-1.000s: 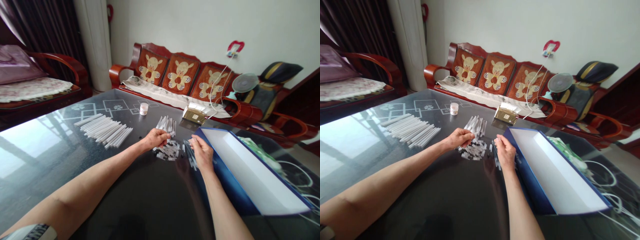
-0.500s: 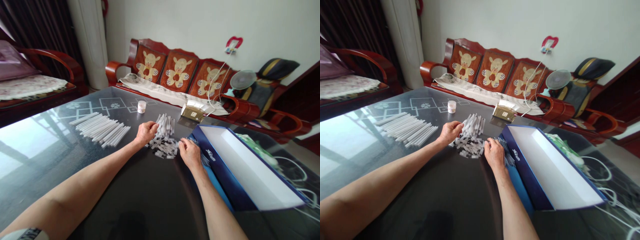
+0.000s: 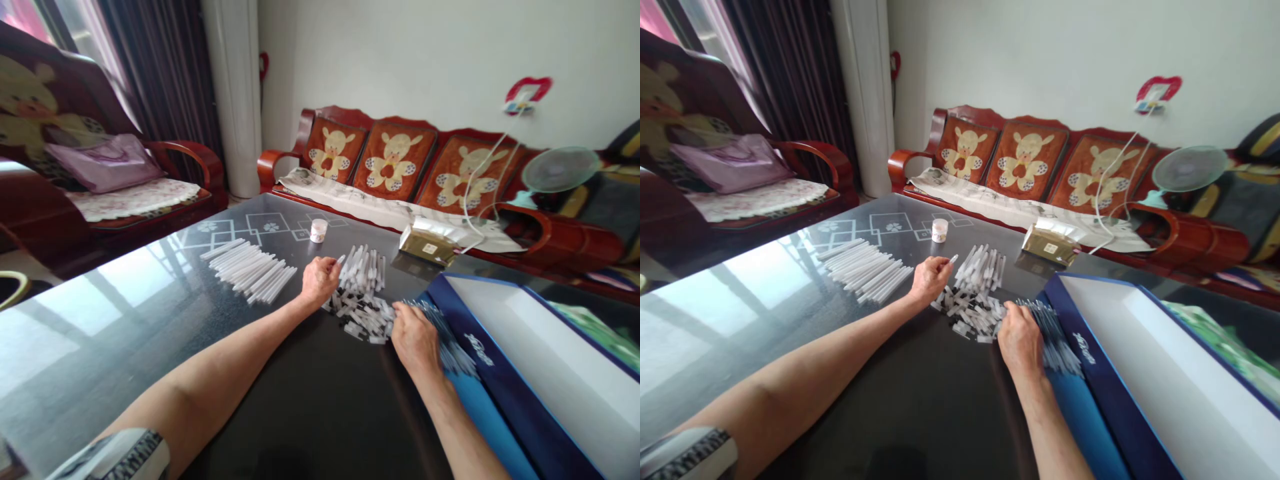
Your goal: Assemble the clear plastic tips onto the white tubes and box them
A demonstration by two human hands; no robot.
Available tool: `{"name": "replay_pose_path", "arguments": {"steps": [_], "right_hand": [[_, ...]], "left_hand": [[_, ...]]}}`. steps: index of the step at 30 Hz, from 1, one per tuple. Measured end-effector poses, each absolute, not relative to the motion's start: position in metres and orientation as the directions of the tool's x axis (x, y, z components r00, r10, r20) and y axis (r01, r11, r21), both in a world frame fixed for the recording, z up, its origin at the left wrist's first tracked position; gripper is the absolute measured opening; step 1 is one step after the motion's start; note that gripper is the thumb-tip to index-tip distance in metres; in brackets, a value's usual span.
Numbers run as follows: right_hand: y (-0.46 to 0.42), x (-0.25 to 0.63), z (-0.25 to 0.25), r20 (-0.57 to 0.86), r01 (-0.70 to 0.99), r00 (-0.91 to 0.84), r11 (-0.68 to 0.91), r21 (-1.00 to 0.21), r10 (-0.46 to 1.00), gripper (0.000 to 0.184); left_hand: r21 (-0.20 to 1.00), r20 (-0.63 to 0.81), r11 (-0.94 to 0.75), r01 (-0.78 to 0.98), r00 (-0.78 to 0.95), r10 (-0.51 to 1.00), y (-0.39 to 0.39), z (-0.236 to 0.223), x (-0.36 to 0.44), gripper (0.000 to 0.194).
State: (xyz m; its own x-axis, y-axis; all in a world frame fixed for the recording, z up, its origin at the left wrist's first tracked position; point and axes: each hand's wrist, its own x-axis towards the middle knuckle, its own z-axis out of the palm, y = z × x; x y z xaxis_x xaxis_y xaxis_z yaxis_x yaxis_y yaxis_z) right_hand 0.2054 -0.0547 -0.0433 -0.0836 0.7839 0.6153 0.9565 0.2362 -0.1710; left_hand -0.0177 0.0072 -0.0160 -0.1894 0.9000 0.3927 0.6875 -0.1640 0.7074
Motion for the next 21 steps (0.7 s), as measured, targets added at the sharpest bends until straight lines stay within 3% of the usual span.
{"name": "replay_pose_path", "arguments": {"steps": [4, 11, 14, 21], "right_hand": [[-0.05, 0.202, -0.051, 0.724, 0.935, -0.019, 0.268, -0.231, 0.69, 0.031], [-0.047, 0.203, -0.055, 0.735, 0.923, -0.042, 0.308, -0.231, 0.677, 0.03], [-0.046, 0.204, -0.056, 0.726, 0.927, -0.035, 0.294, -0.234, 0.687, 0.03], [-0.046, 0.201, -0.056, 0.705, 0.922, -0.033, 0.294, -0.253, 0.709, 0.029]], "left_hand": [[0.674, 0.355, -0.104, 0.731, -0.197, 0.914, 0.008, -0.017, -0.018, 0.025], [0.535, 0.304, -0.012, 0.845, -0.18, 0.935, 0.022, -0.001, -0.038, 0.025], [0.431, 0.273, 0.109, 0.896, -0.244, 0.931, 0.036, 0.017, -0.079, 0.024], [0.429, 0.199, 0.366, 0.826, -0.482, 0.854, 0.042, 0.039, -0.207, 0.015]]}}
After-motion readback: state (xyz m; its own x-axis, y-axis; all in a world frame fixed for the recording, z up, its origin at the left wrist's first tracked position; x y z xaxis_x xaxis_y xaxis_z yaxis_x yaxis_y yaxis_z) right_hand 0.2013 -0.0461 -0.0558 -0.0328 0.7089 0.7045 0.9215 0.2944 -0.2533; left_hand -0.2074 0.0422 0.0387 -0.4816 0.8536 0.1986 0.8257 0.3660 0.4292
